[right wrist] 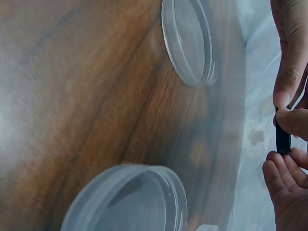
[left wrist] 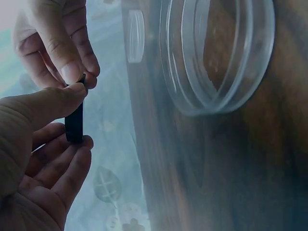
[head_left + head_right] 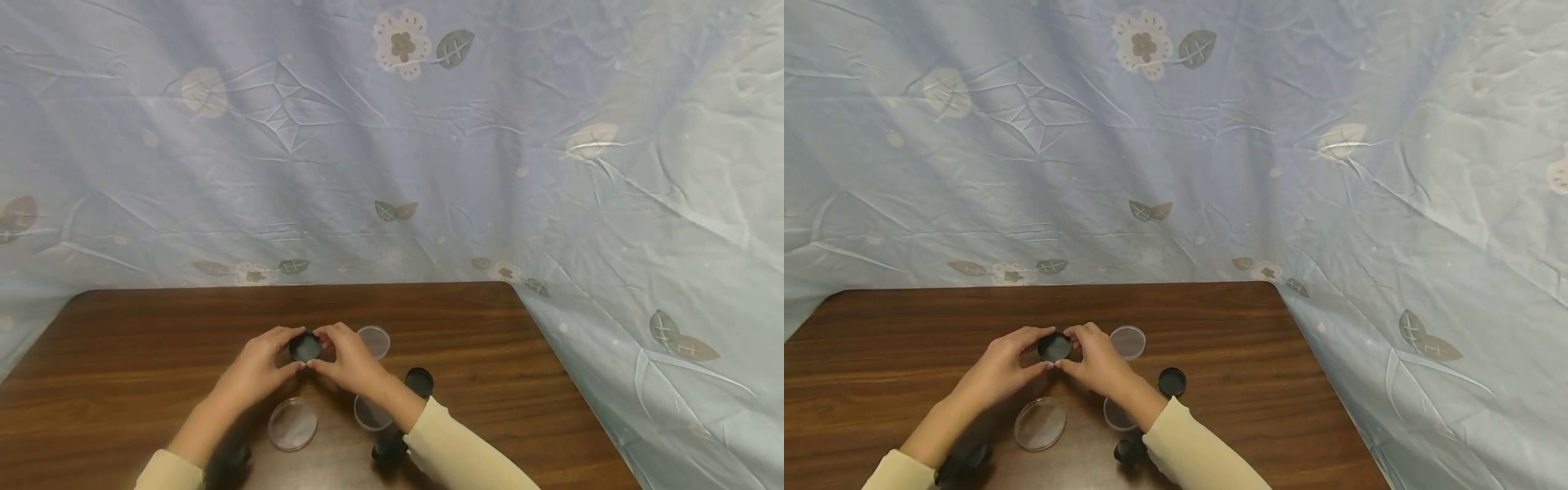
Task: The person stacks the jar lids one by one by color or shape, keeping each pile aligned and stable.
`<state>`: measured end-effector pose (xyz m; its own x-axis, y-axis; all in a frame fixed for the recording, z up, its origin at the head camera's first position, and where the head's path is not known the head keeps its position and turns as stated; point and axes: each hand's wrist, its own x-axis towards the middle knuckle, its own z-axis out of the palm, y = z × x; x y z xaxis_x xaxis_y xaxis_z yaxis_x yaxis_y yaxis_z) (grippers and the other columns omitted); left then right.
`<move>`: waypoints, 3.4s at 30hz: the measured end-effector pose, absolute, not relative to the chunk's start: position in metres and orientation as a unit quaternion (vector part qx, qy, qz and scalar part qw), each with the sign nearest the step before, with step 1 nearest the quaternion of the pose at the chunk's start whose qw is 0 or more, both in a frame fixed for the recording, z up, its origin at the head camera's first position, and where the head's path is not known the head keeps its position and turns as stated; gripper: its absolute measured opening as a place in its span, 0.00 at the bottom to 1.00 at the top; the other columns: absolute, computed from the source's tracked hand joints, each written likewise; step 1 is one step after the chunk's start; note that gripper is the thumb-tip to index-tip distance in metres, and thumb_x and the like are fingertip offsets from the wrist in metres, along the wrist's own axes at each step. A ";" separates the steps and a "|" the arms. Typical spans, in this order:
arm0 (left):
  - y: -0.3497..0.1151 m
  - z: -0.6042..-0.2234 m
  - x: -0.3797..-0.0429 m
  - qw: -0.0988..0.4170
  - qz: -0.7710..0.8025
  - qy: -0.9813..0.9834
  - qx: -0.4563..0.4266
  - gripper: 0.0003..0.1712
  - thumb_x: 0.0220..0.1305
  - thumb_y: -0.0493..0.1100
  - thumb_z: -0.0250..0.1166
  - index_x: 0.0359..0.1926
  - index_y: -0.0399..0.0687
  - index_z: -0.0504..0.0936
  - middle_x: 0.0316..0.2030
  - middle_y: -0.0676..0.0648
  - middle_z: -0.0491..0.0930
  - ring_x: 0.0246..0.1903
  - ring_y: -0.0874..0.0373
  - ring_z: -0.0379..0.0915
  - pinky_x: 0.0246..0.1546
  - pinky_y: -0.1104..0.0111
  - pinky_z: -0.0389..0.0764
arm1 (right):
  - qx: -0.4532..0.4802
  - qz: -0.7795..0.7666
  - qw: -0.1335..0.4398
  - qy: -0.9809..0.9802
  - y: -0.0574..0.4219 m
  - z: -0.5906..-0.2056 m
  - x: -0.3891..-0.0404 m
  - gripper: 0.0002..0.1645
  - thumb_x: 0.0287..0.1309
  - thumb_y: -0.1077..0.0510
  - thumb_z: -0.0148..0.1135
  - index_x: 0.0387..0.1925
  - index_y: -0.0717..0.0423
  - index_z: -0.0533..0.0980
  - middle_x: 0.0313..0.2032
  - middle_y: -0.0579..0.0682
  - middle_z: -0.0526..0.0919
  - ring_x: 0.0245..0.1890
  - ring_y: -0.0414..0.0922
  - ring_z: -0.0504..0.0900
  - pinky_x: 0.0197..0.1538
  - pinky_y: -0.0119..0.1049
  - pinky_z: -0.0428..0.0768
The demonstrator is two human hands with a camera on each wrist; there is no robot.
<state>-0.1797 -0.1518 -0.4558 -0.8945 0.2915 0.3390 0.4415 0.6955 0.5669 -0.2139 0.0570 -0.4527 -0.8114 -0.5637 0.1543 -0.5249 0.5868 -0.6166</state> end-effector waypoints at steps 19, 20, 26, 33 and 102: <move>-0.127 -0.453 -0.116 0.112 -0.340 -0.917 -0.177 0.35 0.53 0.34 0.80 0.63 0.37 0.81 0.56 0.43 0.86 0.54 0.46 0.86 0.51 0.58 0.89 | -0.312 -0.354 0.052 0.880 0.081 -0.453 -0.154 0.30 0.66 0.52 0.72 0.64 0.58 0.75 0.55 0.50 0.81 0.52 0.36 0.81 0.58 0.25 0.83; -0.126 -0.454 -0.113 0.110 -0.342 -0.917 -0.177 0.35 0.53 0.34 0.81 0.63 0.38 0.81 0.56 0.43 0.86 0.54 0.46 0.86 0.51 0.59 0.90 | -0.313 -0.354 0.055 0.880 0.083 -0.453 -0.151 0.30 0.66 0.52 0.72 0.64 0.59 0.75 0.55 0.50 0.81 0.52 0.36 0.81 0.59 0.26 0.83; -0.123 -0.463 -0.095 0.084 -0.346 -0.916 -0.186 0.36 0.54 0.37 0.81 0.65 0.38 0.80 0.55 0.44 0.85 0.53 0.47 0.86 0.51 0.60 0.90 | -0.319 -0.339 0.077 0.881 0.091 -0.457 -0.132 0.30 0.65 0.52 0.72 0.64 0.58 0.75 0.54 0.48 0.81 0.52 0.37 0.81 0.57 0.28 0.84; -0.123 -0.477 -0.082 0.086 -0.328 -0.914 -0.221 0.36 0.56 0.44 0.81 0.64 0.37 0.80 0.58 0.40 0.84 0.52 0.42 0.86 0.46 0.57 0.90 | -0.321 -0.344 0.089 0.878 0.099 -0.462 -0.118 0.30 0.64 0.51 0.74 0.63 0.55 0.76 0.51 0.43 0.80 0.50 0.31 0.77 0.53 0.23 0.82; -0.115 -0.556 -0.053 0.182 -0.246 -0.914 -0.266 0.39 0.50 0.68 0.78 0.49 0.41 0.85 0.40 0.52 0.82 0.39 0.64 0.78 0.34 0.72 0.82 | -0.471 -0.287 -0.011 0.834 0.109 -0.541 -0.103 0.20 0.64 0.51 0.73 0.49 0.60 0.79 0.42 0.50 0.81 0.38 0.27 0.76 0.44 0.12 0.75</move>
